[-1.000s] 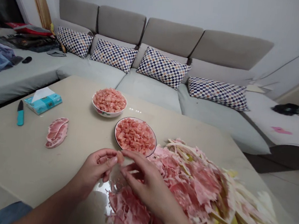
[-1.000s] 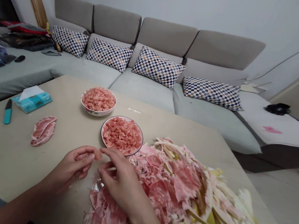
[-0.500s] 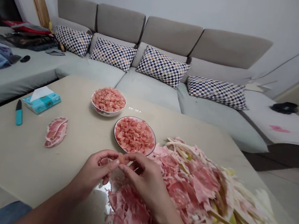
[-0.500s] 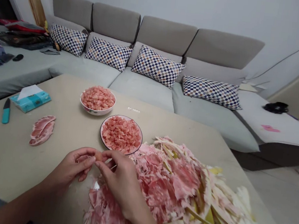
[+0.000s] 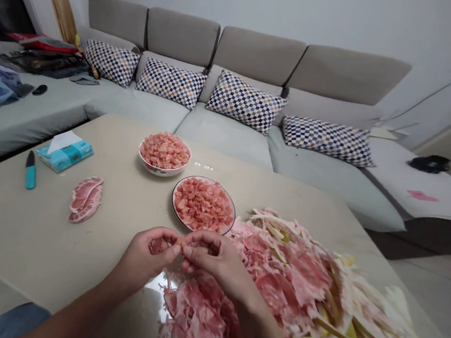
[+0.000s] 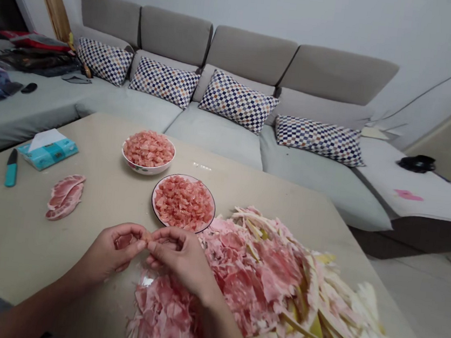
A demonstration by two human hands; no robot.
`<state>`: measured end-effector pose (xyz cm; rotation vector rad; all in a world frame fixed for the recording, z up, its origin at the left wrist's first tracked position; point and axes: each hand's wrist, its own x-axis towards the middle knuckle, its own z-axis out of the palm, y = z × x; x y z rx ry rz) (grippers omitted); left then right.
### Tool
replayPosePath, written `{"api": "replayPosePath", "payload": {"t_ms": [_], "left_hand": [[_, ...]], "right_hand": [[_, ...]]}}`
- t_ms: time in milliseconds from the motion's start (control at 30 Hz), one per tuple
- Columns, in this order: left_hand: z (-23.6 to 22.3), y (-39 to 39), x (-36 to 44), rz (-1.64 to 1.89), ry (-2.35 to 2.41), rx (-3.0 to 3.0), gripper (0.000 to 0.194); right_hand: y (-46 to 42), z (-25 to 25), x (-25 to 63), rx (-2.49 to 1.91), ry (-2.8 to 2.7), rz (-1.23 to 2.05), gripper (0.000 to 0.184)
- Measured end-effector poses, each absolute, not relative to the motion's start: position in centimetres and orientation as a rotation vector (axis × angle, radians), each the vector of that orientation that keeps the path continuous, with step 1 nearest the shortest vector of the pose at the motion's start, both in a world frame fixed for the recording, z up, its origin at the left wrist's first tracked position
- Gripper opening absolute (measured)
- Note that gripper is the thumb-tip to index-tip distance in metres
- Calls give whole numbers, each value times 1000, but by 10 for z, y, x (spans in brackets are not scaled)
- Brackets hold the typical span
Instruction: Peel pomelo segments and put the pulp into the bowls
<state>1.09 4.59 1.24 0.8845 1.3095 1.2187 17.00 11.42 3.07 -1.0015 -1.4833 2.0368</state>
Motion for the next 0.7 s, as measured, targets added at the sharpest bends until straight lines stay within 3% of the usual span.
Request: {"api": "replayPosePath", "payload": {"t_ms": [167,233,333,467,600,700], "left_hand": [[13,45,10,1240,1174,756,26],[11,46,9,1250,1180,728,27],[4,53,8,1260,1289,771,31],[-9,79,13,1307,1591,1238,23],[-19,112,23,1341,1626,1412,13],[-25,127,27,1346,1555,1513,18]], "right_hand": [[123,32,178,-948,-1526,2025,35],[129,35,184,-1020,-1624,1818,33],[138,35,192,-1181,-1852,1249,23],[148,15,190,-1287,-2116,694,12],[154,-5,187,-1260,-2247,508,16],[154,2,194,-1235,-2216,518,23]]}}
